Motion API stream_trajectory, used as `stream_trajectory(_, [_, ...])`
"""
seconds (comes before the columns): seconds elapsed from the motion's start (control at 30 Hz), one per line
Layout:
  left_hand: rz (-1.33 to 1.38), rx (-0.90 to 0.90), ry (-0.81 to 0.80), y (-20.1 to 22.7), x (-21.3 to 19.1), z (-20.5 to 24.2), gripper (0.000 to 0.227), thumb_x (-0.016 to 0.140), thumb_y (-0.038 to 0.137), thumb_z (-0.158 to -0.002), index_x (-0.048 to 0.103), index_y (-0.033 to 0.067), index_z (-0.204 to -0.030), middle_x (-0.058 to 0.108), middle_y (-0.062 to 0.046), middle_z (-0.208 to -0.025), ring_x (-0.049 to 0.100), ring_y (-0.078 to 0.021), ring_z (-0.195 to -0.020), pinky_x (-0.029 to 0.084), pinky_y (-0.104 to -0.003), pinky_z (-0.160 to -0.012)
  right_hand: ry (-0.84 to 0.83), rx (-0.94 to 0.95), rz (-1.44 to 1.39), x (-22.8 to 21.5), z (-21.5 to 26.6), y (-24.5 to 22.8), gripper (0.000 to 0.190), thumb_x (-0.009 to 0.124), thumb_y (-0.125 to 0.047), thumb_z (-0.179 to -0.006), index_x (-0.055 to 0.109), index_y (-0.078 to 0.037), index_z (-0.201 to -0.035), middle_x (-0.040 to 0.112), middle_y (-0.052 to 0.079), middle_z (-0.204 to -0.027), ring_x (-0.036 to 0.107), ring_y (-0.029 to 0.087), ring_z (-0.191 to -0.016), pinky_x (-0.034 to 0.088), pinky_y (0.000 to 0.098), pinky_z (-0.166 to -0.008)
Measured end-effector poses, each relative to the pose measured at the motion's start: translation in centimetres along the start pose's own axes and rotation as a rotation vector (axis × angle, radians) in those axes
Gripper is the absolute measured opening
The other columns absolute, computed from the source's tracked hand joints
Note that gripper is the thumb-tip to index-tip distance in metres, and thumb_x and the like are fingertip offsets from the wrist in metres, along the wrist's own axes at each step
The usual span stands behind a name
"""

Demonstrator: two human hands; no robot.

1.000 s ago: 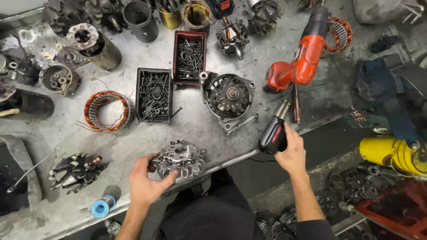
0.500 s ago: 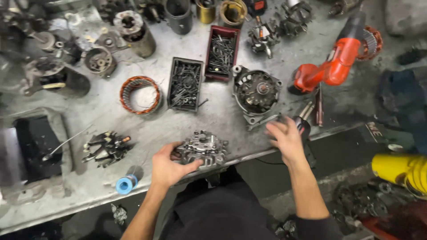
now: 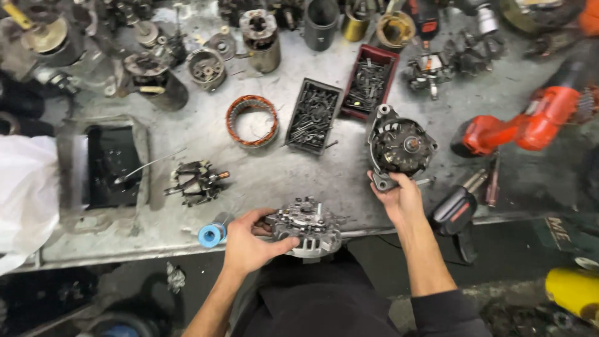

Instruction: The person uses a soldering iron to solder wires onto a metal electrical component, likely an alternator stator, on a cluttered workbench. They handle a spool of solder wire and the component, applying heat and solder to the connection points.

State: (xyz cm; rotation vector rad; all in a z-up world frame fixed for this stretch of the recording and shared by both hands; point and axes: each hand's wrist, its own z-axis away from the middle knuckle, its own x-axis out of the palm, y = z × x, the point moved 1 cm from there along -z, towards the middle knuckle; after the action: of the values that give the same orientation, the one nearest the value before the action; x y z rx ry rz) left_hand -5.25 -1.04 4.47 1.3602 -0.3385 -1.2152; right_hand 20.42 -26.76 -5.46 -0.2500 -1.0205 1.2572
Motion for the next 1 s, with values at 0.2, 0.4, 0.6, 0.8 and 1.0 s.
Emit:
stream_trajectory(0.2, [-0.003, -0.003, -0.060, 0.4, -0.3, -0.1, 0.079, 0.097, 0.037, -0.049, 0.073, -0.0024, -0.114, 0.077, -0.010, -0.089, 0.076, -0.0135, -0.076, 0.064, -0.028, -0.074, -0.004, 0.005, -0.125, 3.1, 2.8, 6.5, 0.044, 0.056, -0.007, -0.091, 0.053, 0.006, -0.133, 0.068, 0.019, -0.122, 0.070, 0.035, -0.111, 0.058, 0.0490, -0.093])
stream_trajectory(0.4, [-0.045, -0.023, -0.054, -0.3, -1.1, 0.3, 0.078, 0.097, 0.036, -0.049, 0.075, -0.0019, -0.113, 0.076, -0.009, -0.087, 0.073, -0.0131, -0.073, 0.062, -0.027, -0.071, -0.071, 0.139, -0.002, 7.2, 6.7, 10.1, 0.033, 0.060, -0.019, -0.098, 0.059, 0.002, -0.123, 0.068, 0.025, -0.113, 0.067, 0.034, -0.093, 0.060, 0.0472, -0.079])
stream_trajectory(0.6, [-0.044, -0.069, -0.056, -2.1, -2.8, 1.3, 0.076, 0.097, 0.034, -0.051, 0.074, -0.0022, -0.114, 0.075, -0.008, -0.086, 0.070, -0.0111, -0.071, 0.061, -0.027, -0.068, -0.329, 0.199, -0.001, 6.4, 6.2, 13.0, 0.047, 0.056, -0.029, -0.106, 0.038, 0.006, -0.080, 0.067, 0.026, -0.137, 0.068, 0.030, -0.124, 0.054, 0.0444, -0.103])
stream_trajectory(0.8, [-0.017, -0.025, -0.079, -2.0, -2.2, 1.6, 0.074, 0.096, 0.030, -0.051, 0.074, -0.0032, -0.113, 0.076, -0.008, -0.086, 0.069, -0.0107, -0.069, 0.061, -0.026, -0.067, -0.164, 0.502, 0.137, 6.5, 8.0, 10.2, 0.051, 0.052, -0.038, -0.099, 0.053, -0.004, -0.137, 0.067, 0.018, -0.133, 0.061, 0.032, -0.122, 0.050, 0.0450, -0.098])
stream_trajectory(1.0, [0.058, -0.024, -0.128, -1.8, -1.6, 1.2, 0.074, 0.096, 0.031, -0.053, 0.073, -0.0028, -0.115, 0.077, -0.009, -0.090, 0.071, -0.0099, -0.072, 0.062, -0.025, -0.069, -0.130, 0.228, 0.082, -0.3, 5.8, 10.5, 0.037, 0.063, -0.022, -0.105, 0.052, 0.005, -0.127, 0.066, 0.018, -0.123, 0.068, 0.040, -0.120, 0.048, 0.0551, -0.099])
